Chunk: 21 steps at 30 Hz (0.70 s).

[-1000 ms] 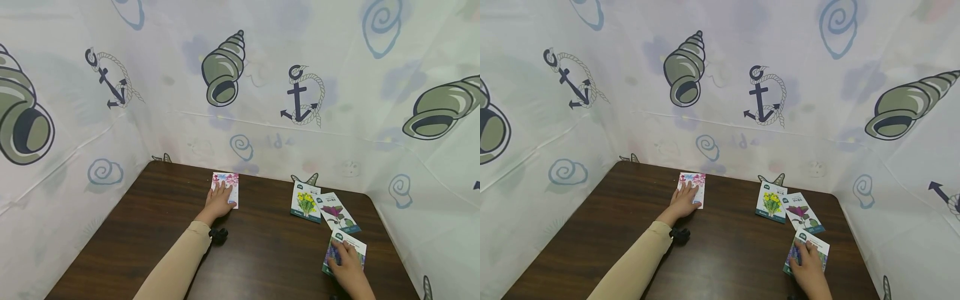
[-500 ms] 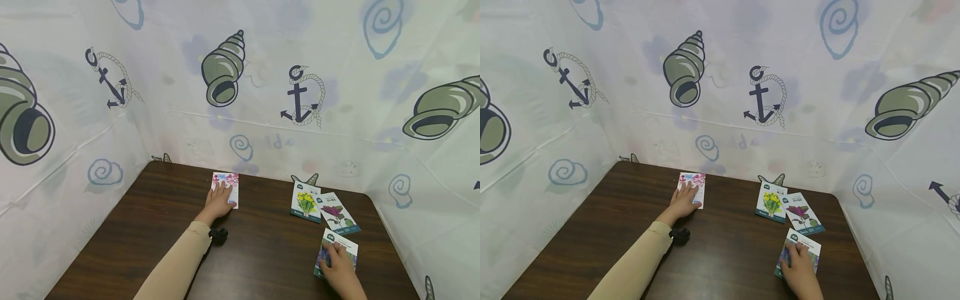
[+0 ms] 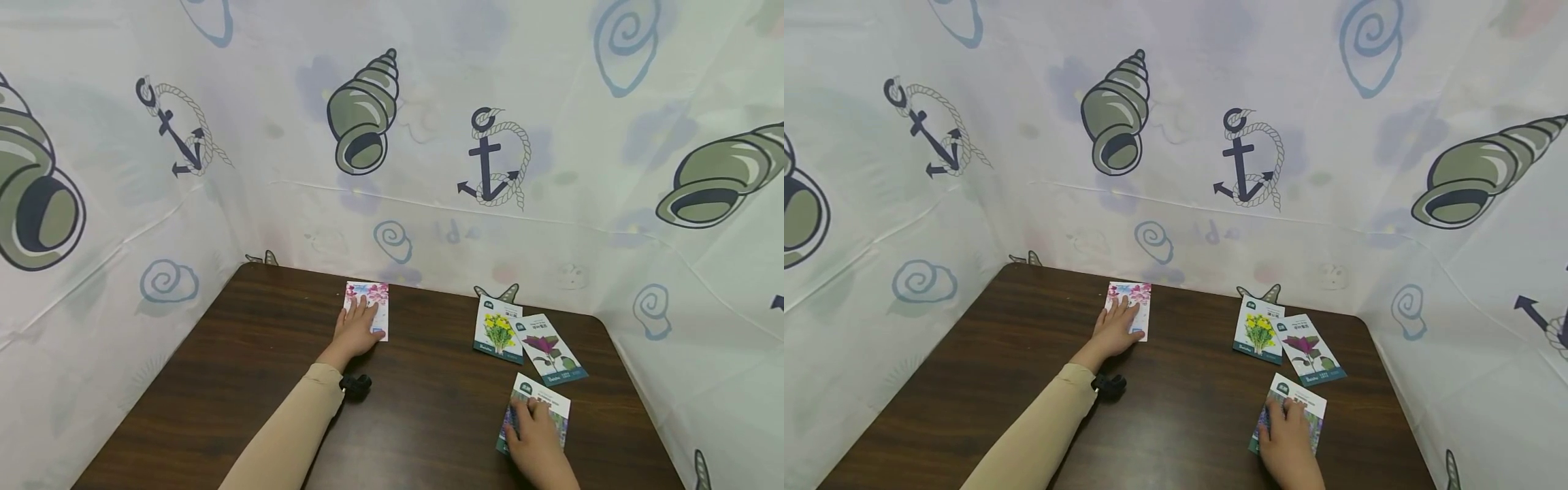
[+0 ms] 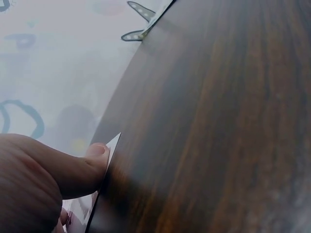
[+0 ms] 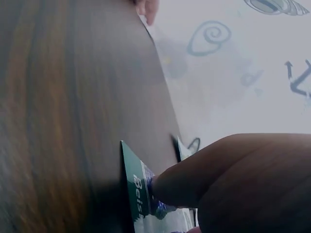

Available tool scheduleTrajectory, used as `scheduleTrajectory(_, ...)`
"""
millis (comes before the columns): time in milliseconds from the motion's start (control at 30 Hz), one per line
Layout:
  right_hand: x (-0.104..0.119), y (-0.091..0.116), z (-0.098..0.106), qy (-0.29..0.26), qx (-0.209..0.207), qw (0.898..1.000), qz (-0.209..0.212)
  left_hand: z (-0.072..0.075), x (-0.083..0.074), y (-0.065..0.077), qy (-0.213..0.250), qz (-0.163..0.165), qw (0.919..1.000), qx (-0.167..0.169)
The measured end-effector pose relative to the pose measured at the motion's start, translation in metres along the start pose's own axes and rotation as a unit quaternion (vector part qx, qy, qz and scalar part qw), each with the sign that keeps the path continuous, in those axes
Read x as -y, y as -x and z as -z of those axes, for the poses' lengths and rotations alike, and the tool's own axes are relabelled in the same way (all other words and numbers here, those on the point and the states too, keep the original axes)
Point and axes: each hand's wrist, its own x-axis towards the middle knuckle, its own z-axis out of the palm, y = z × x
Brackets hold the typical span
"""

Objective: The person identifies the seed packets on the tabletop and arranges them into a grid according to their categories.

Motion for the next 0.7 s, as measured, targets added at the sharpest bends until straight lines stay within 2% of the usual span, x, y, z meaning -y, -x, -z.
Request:
scheduleTrajectory(133,0.010,-0.001,-0.008,0.011,0.031,0.999,-0.011,0.000,0.000,0.000,-0.003,-0.003,1.0000,-0.001)
scheduleTrajectory(233,0.017,0.001,-0.018,0.008,0.031,0.999,0.002,0.002,-0.002,0.002,-0.010,-0.006,0.9999,-0.007)
scheduleTrajectory(433,0.033,0.005,-0.029,-0.011,0.008,0.999,0.036,0.004,-0.006,0.006,-0.013,-0.014,0.9996,-0.021)
scheduleTrajectory(700,0.036,0.004,-0.049,-0.023,-0.058,0.992,0.107,-0.001,0.000,0.005,-0.004,-0.025,0.9990,-0.036)
